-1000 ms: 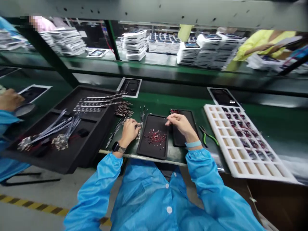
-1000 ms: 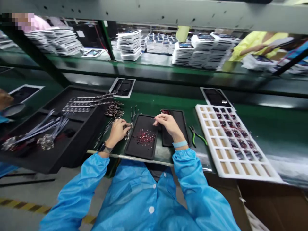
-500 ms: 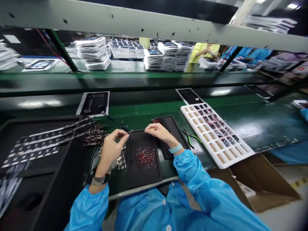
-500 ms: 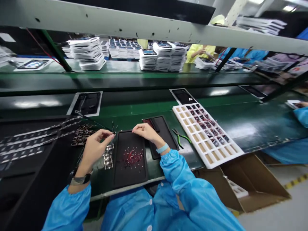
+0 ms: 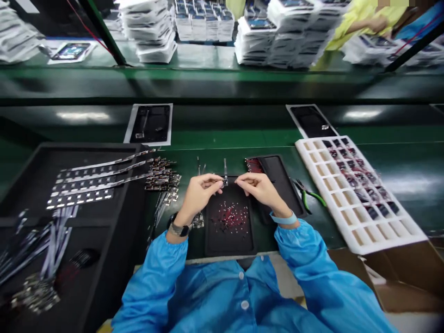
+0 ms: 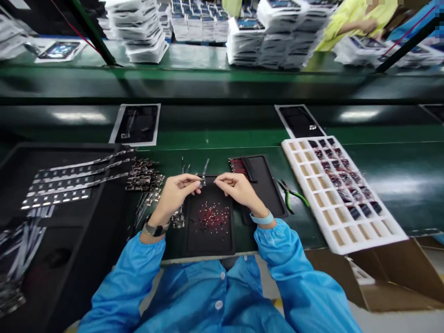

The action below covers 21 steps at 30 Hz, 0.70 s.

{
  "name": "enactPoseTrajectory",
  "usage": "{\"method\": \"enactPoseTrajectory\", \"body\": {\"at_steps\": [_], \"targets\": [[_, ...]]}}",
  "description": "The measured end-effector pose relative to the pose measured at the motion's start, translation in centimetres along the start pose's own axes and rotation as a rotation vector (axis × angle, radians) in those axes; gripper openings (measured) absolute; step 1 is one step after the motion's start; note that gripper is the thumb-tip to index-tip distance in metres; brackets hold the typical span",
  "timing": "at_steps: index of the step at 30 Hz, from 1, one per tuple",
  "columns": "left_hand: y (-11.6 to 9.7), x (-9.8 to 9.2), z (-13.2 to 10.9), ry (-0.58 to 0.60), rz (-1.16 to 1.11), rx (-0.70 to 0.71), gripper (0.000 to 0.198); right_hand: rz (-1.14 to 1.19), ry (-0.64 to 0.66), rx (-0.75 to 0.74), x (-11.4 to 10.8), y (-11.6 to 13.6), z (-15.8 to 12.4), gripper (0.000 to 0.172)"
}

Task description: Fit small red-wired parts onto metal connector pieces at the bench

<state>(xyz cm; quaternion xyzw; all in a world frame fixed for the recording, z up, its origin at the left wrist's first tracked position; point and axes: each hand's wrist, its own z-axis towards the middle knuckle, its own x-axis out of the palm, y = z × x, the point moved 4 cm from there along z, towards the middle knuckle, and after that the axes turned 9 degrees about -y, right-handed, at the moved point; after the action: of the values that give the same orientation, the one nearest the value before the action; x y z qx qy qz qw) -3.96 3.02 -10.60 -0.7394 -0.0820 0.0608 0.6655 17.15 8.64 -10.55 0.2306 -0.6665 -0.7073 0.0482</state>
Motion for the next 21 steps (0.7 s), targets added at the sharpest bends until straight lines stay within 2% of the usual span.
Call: {"method": "enactPoseTrajectory", "body": {"at_steps": [8, 16, 21], "targets": [[0.9, 1.5, 0.1, 0.091, 0.017, -0.018, 0.021, -0.021, 0.114, 0.027, 1.2, 0.2, -0.7, 0.033], [0.1, 2.3, 0.3, 0.192, 0.081, -0.028, 0.021, 0.055, 0.159, 0.086, 1.1, 0.4, -0.8, 0.031], [0.6, 2.6, 0.5, 0.247, 0.082, -0.08, 0.027, 0.067, 0.192, 0.118, 0.9, -0.3, -0.5, 0.024]]}}
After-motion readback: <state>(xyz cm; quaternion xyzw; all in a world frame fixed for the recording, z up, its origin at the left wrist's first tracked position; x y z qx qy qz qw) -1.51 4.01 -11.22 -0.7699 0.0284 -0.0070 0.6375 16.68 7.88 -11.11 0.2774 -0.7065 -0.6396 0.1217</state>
